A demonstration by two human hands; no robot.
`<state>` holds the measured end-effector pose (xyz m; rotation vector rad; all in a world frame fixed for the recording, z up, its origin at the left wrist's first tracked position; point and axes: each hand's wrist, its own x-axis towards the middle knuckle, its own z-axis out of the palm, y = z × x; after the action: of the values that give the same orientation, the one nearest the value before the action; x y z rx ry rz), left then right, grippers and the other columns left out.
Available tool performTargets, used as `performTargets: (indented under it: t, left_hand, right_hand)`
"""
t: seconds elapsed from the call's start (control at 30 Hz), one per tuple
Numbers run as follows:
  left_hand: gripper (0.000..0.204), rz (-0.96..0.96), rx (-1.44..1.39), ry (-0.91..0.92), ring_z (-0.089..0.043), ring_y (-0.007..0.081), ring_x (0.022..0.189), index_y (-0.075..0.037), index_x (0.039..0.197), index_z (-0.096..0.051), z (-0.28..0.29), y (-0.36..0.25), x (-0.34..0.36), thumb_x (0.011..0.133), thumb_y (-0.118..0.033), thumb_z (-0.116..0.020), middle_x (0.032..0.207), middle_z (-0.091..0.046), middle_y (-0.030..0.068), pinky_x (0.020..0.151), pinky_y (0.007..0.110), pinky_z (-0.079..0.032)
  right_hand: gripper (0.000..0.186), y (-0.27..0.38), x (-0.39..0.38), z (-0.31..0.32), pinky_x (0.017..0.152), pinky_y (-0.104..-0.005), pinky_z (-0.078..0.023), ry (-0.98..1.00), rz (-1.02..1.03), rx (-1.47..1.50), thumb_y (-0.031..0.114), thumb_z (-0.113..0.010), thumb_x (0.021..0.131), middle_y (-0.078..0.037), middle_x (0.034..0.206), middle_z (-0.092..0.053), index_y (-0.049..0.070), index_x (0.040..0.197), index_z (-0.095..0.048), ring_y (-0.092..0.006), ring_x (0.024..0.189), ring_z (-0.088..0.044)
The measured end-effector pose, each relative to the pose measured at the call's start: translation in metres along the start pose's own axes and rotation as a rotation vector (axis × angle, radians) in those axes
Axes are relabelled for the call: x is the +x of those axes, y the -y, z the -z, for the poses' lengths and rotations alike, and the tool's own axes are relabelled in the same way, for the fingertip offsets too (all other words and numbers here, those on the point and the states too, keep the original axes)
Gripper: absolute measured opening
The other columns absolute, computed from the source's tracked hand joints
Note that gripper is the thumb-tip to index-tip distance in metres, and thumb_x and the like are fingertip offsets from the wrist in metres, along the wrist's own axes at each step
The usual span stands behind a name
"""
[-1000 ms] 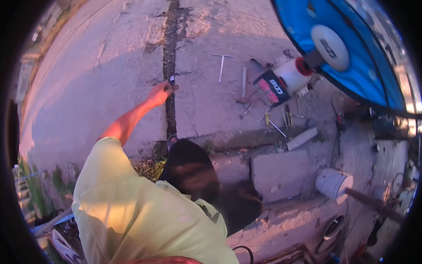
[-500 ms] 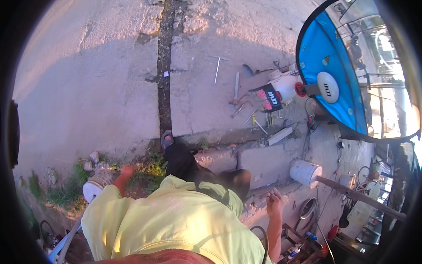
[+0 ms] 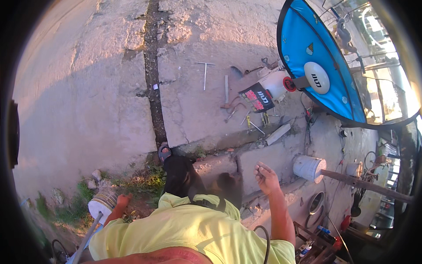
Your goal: The person picks up metal hardware from a tray, aligns a metal bracket onto the rear fender of a scooter, and secures it by driving screws using a screwdriver.
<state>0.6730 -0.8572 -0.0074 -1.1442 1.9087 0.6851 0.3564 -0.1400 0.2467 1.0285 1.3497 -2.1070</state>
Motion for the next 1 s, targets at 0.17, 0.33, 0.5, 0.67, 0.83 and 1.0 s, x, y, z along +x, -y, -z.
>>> performTargets:
  t: [0.17, 0.33, 0.5, 0.67, 0.83, 1.0]
  left_hand:
    - [0.053, -0.113, -0.122, -0.043, -0.058, 0.0201, 0.049, -0.002, 0.07, -0.066, 0.064, 0.012, 0.06, 0.088, -0.05, -0.079, 0.058, -0.061, 0.0085, 0.047, 0.039, -0.046]
    - [0.049, -0.071, -0.319, -0.099, -0.051, 0.018, 0.043, -0.006, 0.069, -0.063, 0.141, -0.052, 0.134, 0.089, -0.048, -0.078, 0.056, -0.058, 0.0056, 0.042, 0.038, -0.038]
    - [0.045, -0.16, -0.368, -0.008, -0.045, 0.0169, 0.043, -0.008, 0.08, -0.065, 0.169, -0.222, 0.152, 0.09, -0.05, -0.077, 0.06, -0.059, 0.0049, 0.042, 0.038, -0.036]
    - [0.028, -0.422, -0.256, 0.007, -0.051, 0.0153, 0.057, -0.003, 0.084, -0.066, 0.166, -0.378, 0.081, 0.093, -0.029, -0.072, 0.066, -0.061, 0.0052, 0.052, 0.037, -0.04]
    - [0.011, -0.442, -0.287, 0.035, -0.054, 0.0164, 0.061, 0.0, 0.084, -0.067, 0.176, -0.406, 0.011, 0.087, -0.01, -0.065, 0.07, -0.065, 0.0078, 0.057, 0.039, -0.043]
    - [0.01, -0.269, -0.281, 0.017, -0.06, 0.0183, 0.067, 0.002, 0.085, -0.069, 0.176, -0.365, -0.046, 0.081, -0.003, -0.06, 0.073, -0.069, 0.0103, 0.061, 0.037, -0.046]
  right_hand:
    - [0.018, -0.04, -0.004, -0.043, 0.062, -0.0238, -0.053, -0.074, -0.096, 0.108, 0.018, -0.062, 0.105, -0.005, 0.1, -0.069, 0.007, 0.118, -0.064, -0.0148, 0.08, -0.067]
    - [0.018, -0.056, -0.026, -0.1, 0.057, -0.0226, -0.047, -0.064, -0.087, 0.222, 0.031, -0.064, 0.104, 0.002, 0.088, -0.061, 0.014, 0.108, -0.062, -0.0105, 0.068, -0.057]
    - [0.019, -0.045, -0.036, -0.101, 0.056, -0.0264, -0.041, -0.103, -0.09, 0.355, 0.031, -0.062, 0.105, 0.002, 0.082, -0.056, 0.013, 0.108, -0.061, -0.0119, 0.066, -0.05]
    - [0.019, -0.018, 0.0, -0.071, 0.058, -0.0272, -0.043, -0.157, -0.099, 0.332, 0.028, -0.063, 0.105, 0.0, 0.085, -0.059, 0.011, 0.112, -0.063, -0.0136, 0.07, -0.054]
    - [0.017, 0.053, 0.065, -0.071, 0.062, -0.0276, -0.047, -0.094, -0.153, 0.147, 0.02, -0.067, 0.102, -0.003, 0.089, -0.064, 0.009, 0.115, -0.066, -0.0156, 0.078, -0.061]
    - [0.01, 0.141, 0.082, -0.077, 0.064, -0.0281, -0.049, 0.02, -0.134, 0.147, 0.013, -0.067, 0.101, -0.003, 0.09, -0.066, 0.009, 0.11, -0.069, -0.0162, 0.077, -0.063]
